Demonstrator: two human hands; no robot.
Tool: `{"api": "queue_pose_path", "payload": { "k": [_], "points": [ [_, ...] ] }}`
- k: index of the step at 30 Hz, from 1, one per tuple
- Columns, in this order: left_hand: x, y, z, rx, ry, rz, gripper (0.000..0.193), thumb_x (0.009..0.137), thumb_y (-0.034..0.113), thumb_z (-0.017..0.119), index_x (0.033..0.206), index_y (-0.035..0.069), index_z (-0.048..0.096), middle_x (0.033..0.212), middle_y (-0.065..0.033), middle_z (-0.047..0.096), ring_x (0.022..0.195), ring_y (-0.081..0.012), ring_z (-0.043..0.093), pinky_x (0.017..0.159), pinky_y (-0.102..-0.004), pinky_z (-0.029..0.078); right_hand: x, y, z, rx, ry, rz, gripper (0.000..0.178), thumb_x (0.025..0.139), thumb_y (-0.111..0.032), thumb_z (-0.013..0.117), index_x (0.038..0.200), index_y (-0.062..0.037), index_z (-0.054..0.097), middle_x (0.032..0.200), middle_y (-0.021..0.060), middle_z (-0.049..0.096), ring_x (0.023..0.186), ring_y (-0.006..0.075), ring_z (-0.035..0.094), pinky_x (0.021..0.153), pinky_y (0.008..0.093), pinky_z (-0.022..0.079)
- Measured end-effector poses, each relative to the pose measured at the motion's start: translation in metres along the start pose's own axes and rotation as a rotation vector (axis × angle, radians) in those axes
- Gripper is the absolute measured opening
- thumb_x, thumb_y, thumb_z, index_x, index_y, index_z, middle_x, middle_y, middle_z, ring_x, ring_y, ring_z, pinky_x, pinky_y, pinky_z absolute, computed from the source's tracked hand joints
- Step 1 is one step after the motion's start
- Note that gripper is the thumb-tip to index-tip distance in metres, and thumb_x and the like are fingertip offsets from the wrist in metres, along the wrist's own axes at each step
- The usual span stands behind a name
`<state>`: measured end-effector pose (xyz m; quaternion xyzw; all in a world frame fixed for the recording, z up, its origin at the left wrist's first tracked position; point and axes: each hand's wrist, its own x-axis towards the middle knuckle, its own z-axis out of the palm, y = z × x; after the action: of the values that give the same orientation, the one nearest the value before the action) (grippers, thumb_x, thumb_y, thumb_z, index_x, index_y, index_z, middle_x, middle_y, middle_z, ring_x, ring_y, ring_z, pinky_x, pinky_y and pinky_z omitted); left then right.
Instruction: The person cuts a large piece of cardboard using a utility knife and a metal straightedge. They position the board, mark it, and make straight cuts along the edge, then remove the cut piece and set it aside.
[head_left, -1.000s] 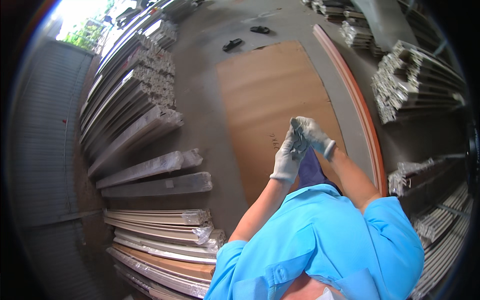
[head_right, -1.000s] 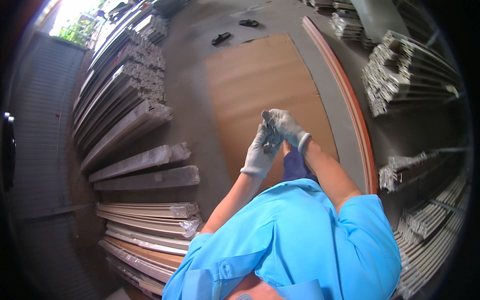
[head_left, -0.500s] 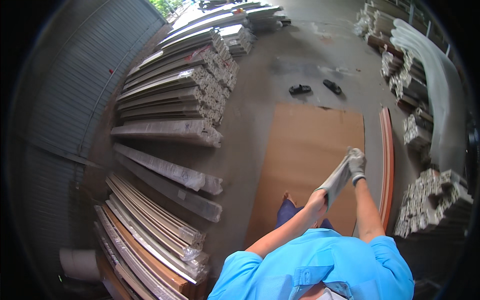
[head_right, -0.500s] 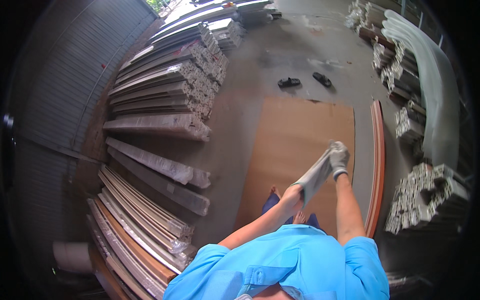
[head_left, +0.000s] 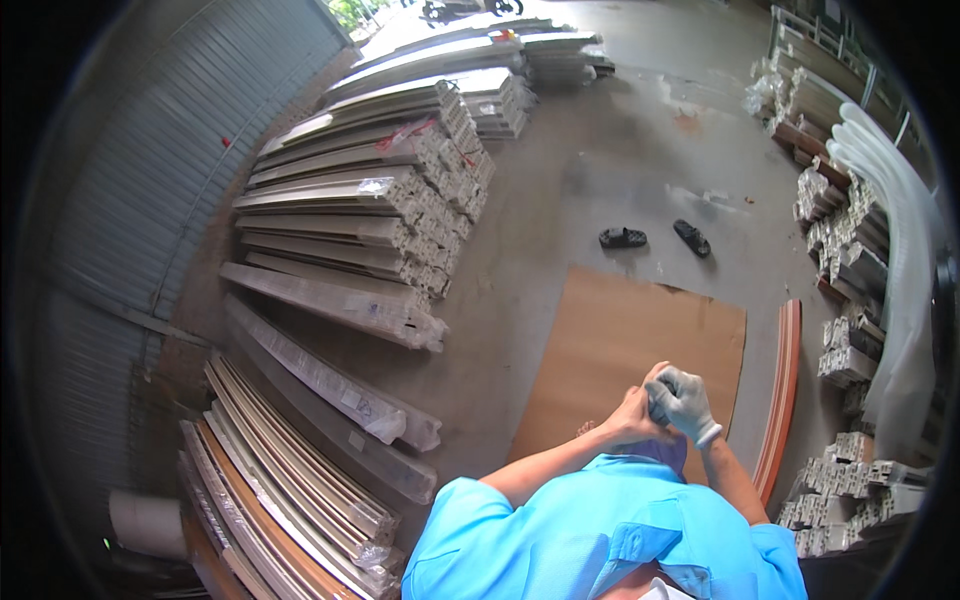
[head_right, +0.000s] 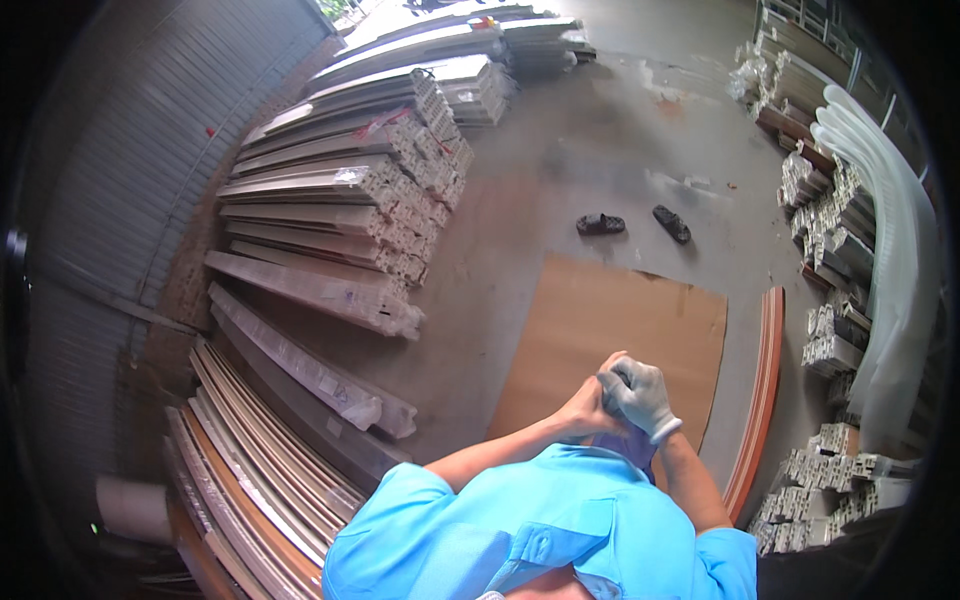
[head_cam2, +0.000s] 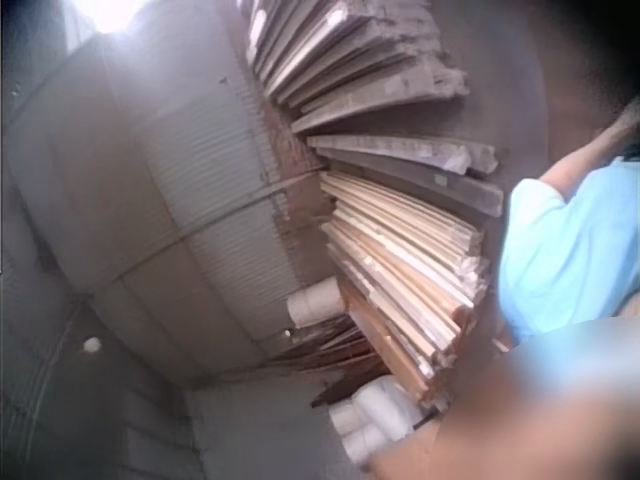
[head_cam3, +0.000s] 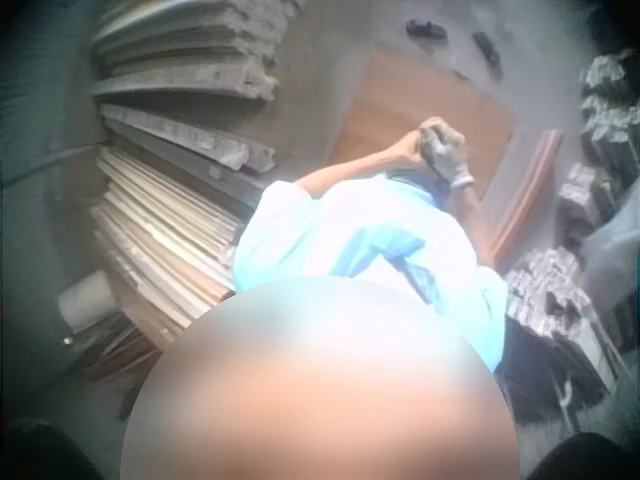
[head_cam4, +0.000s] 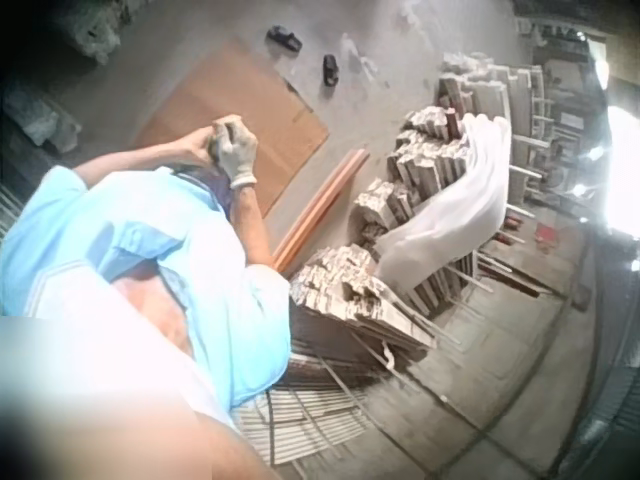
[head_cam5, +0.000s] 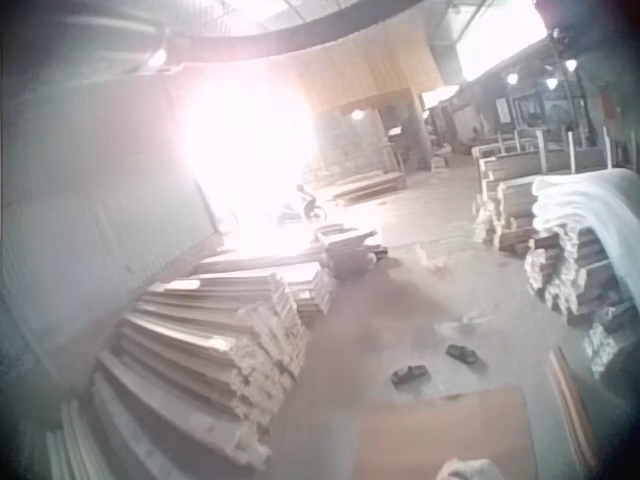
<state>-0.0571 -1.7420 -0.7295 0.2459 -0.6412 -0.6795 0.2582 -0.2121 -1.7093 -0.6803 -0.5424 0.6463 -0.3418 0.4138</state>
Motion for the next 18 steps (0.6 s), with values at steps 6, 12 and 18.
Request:
{"api": "queue_pose_path", "payload": {
  "k": [6, 12, 18],
  "points": [
    [0.086, -0.005, -0.046, -0.451, 0.049, -0.741, 0.018, 0.089, 0.014, 0.062, 0.102, 0.002, 0.065, 0.097, -0.0106, 0.066, 0.083, -0.0179, 0.065, 0.07, -0.0311, 0.054, 0.082, -0.007, -0.052, 0.611, 0.097, -0.047, 0.052, 0.091, -0.043, 0.065, 0.126, -0.0086, 0.051, 0.106, 0.0071, 0.063, 0.095, 0.017, 0.063, 0.081, 0.0308, 0.052],
    [0.15, -0.015, -0.071, -1.026, 0.17, -0.543, 0.038, 0.095, 0.029, 0.062, 0.117, 0.0, 0.057, 0.111, -0.0184, 0.061, 0.087, -0.0239, 0.066, 0.072, -0.0318, 0.056, 0.15, 0.013, -0.096, 1.01, -0.12, 0.096, 0.09, 0.085, -0.069, 0.055, 0.149, -0.0139, 0.023, 0.144, 0.0118, 0.033, 0.129, 0.0267, 0.04, 0.103, 0.047, 0.04],
    [0.177, -0.021, -0.093, -0.988, 0.451, -0.511, 0.046, 0.096, 0.036, 0.058, 0.124, 0.0, 0.052, 0.105, -0.015, 0.063, 0.086, -0.021, 0.066, 0.075, -0.0321, 0.056, 0.243, 0.017, -0.086, 1.022, -0.461, 0.203, 0.086, 0.088, -0.061, 0.057, 0.15, -0.0125, 0.022, 0.15, 0.0136, 0.025, 0.133, 0.032, 0.037, 0.107, 0.0497, 0.037]
  ]
}}
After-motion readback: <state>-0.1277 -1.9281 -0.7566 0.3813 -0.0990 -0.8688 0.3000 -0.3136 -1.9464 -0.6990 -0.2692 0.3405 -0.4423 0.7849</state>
